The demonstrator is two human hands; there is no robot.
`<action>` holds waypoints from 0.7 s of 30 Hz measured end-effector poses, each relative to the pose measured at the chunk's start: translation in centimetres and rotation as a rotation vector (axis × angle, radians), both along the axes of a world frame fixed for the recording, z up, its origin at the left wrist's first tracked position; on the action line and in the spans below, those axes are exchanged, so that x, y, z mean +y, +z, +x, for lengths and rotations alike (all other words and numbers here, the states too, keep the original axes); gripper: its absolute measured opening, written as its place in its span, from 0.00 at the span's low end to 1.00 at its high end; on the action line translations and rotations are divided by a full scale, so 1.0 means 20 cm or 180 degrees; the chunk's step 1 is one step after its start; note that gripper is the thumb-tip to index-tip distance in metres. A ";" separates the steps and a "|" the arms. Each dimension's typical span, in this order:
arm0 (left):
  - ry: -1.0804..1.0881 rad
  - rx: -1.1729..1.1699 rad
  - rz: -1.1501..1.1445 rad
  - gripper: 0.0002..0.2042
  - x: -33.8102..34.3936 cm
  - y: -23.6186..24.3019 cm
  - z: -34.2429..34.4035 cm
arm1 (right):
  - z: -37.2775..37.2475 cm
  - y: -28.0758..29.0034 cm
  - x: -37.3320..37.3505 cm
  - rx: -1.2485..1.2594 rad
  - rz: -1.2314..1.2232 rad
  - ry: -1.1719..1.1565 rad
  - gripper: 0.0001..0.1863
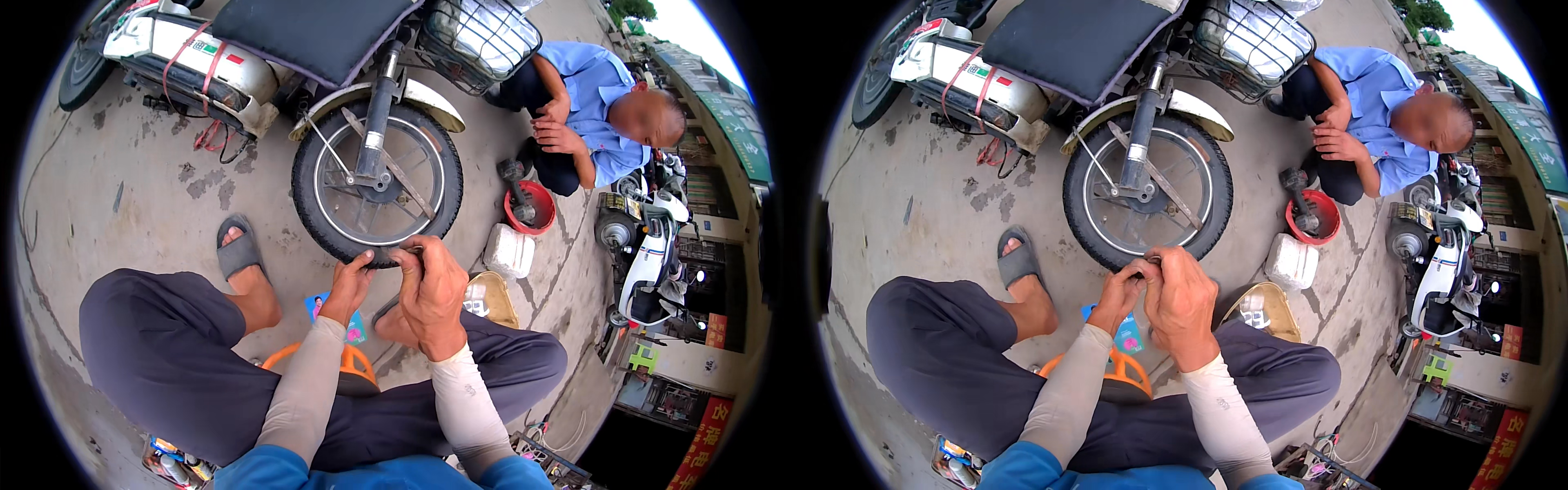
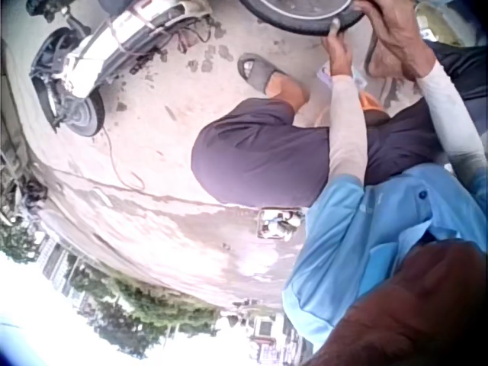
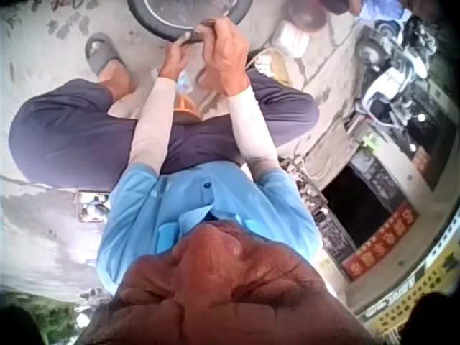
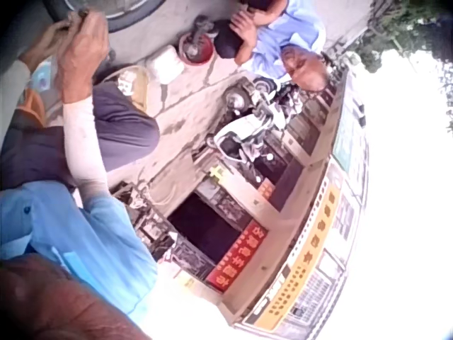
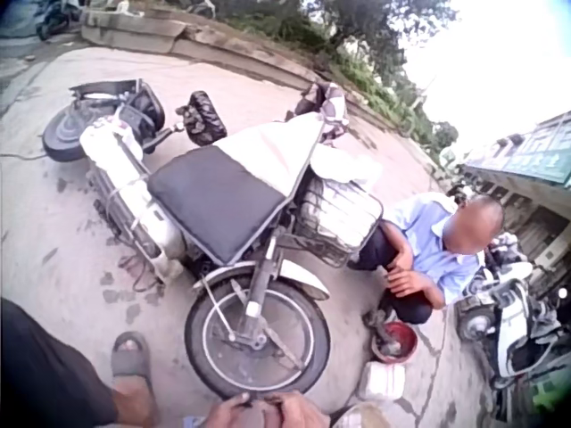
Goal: The person removes the inner tube from a bicycle tire using metal tire levers, inspects it, and then inflates the tube using an air compressor hose.
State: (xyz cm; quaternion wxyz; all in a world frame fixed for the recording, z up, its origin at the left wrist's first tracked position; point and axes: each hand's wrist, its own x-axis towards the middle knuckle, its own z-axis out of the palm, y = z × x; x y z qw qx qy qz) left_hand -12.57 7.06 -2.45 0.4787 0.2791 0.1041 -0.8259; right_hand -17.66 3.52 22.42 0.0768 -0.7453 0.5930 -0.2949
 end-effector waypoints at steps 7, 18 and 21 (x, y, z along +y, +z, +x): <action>-0.0007 0.0023 0.0075 0.18 -0.01 0.05 -0.04 | -0.04 0.02 -0.22 -0.0215 0.0049 -0.0670 0.05; 0.0132 0.0149 0.0269 0.15 0.02 0.09 -0.22 | -0.21 0.06 -0.39 0.0040 0.0014 -0.0540 0.09; 0.0110 0.0261 0.0263 0.16 0.02 0.04 -0.22 | -0.18 0.02 -0.45 -0.0050 -0.0029 -0.0532 0.10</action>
